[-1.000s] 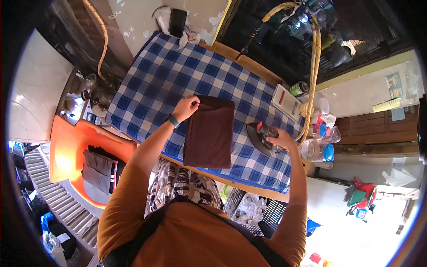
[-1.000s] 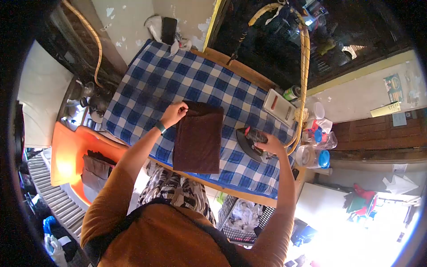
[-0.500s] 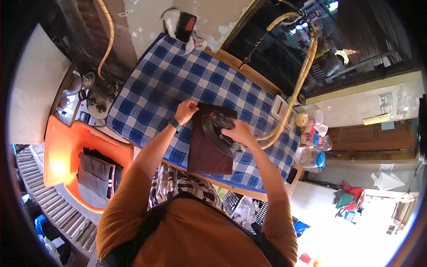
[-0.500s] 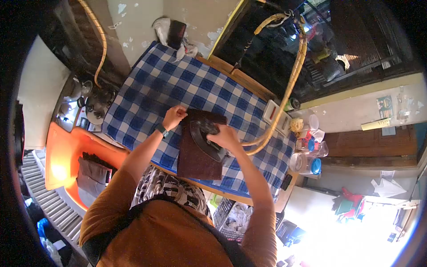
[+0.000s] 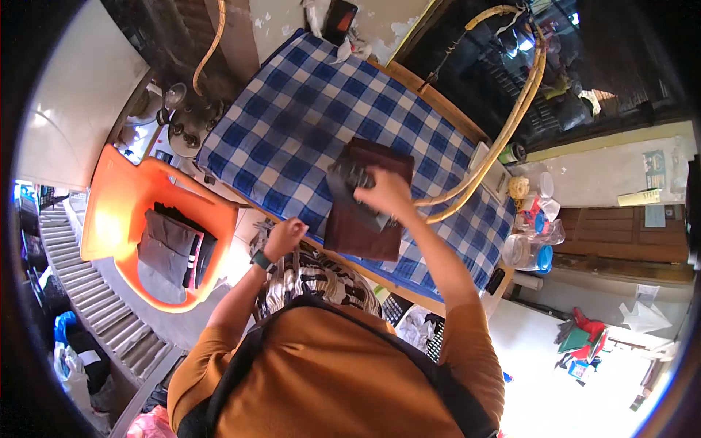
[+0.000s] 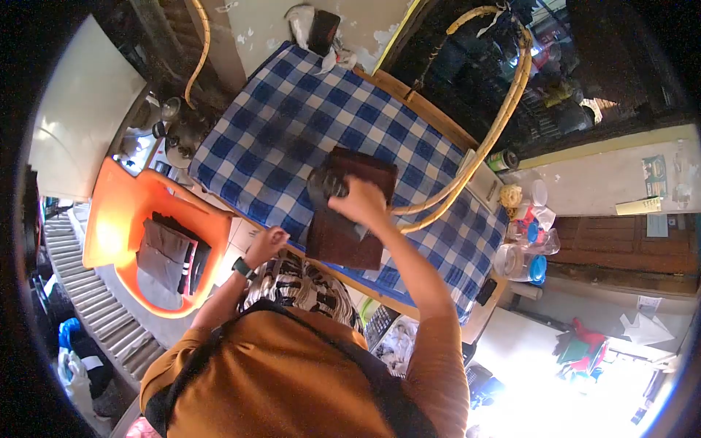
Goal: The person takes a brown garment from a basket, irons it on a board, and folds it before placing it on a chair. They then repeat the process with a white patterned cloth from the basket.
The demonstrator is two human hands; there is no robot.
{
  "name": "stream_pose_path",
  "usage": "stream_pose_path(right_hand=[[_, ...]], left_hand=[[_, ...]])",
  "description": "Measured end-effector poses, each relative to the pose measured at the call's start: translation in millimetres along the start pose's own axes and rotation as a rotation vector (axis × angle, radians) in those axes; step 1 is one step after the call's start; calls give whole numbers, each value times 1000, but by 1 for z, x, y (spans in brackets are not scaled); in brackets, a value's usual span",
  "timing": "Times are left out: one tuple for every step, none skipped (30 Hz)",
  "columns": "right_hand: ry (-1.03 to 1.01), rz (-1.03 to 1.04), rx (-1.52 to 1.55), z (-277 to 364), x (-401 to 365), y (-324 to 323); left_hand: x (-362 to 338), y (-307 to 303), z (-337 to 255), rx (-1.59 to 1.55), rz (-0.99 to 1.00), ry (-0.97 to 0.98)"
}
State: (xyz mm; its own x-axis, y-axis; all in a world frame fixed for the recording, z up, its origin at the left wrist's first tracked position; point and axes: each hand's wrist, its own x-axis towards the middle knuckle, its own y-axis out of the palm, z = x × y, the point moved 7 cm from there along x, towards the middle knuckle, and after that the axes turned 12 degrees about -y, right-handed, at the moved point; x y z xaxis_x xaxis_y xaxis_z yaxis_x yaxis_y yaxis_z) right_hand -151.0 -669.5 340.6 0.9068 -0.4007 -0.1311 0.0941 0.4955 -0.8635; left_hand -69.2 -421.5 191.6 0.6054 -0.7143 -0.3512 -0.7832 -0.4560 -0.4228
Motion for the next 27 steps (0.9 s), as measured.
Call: stream_pose_path(right_hand=[[-3,92,26,10,-20,16],[-5,184,53,17,-36,29],[-10,179,53,19,-45,29],[37,196,82,16,-54,31],[90,217,114,13,-67,35],[85,215,115,8,-80,38],[93,44,68,-7,-89,28],[98,-127,21,-23,-98,14],[204,-137,0,-45,-107,6],[317,-146,-18,-71,-120,-3],[414,-204,-3,-116,-130,0],[513,-263,10,-157,-141,0],[609,-255,192,-171,-157,-14],[700,-246,375,-175,-169,-23],[696,-249,366,-172,-174,-24],[632,-389,-175,-158,-181,-49],[527,-520,-712,-129,-181,-65],[508,-527,-718,-118,-178,-59],[494,-469,-565,-113,-171,-42],[479,-403,-411,-104,-166,-19],[523,-312,-435,-105,-164,24],[559,-222,-460,-115,-164,68],[587,-180,-365,-123,-165,94],[601,-128,-271,-121,-163,114],[555,-228,-54,-109,-159,109],[510,-301,175,-97,-158,97],[268,-478,175,-69,-152,73]], left_hand=[[-5,-5,7,0,-5,4],[-9,-10,19,-1,-39,-34],[-14,-14,30,0,-73,-72],[-15,-14,39,2,-80,-70],[-16,-10,49,64,-70,-73],[-16,-7,54,125,-63,-73],[-22,-6,38,155,-38,-28],[-25,3,35,152,-52,-25],[-26,13,34,-2,-41,12],[-27,24,34,-155,-22,49],[-24,40,37,-351,17,65],[-24,51,36,-299,84,-19],[-24,60,31,-358,47,-70],[-24,70,25,-419,8,-119],[-21,82,23,-428,7,-115],[-14,91,27,-406,-89,-170],[-7,94,32,-386,-192,-225],[-5,93,23,-398,-208,-220],[-3,96,13,-419,-111,-234],[-4,98,4,-435,-12,-249],[-4,97,1,-445,-32,-250],[-3,99,-3,-385,-2,-206],[-1,99,-8,-327,16,-165],[-3,105,-11,-508,149,-186],[-3,106,-14,-695,270,-197],[-12,75,-37,-233,74,303],[-39,64,-51,285,-109,738]])
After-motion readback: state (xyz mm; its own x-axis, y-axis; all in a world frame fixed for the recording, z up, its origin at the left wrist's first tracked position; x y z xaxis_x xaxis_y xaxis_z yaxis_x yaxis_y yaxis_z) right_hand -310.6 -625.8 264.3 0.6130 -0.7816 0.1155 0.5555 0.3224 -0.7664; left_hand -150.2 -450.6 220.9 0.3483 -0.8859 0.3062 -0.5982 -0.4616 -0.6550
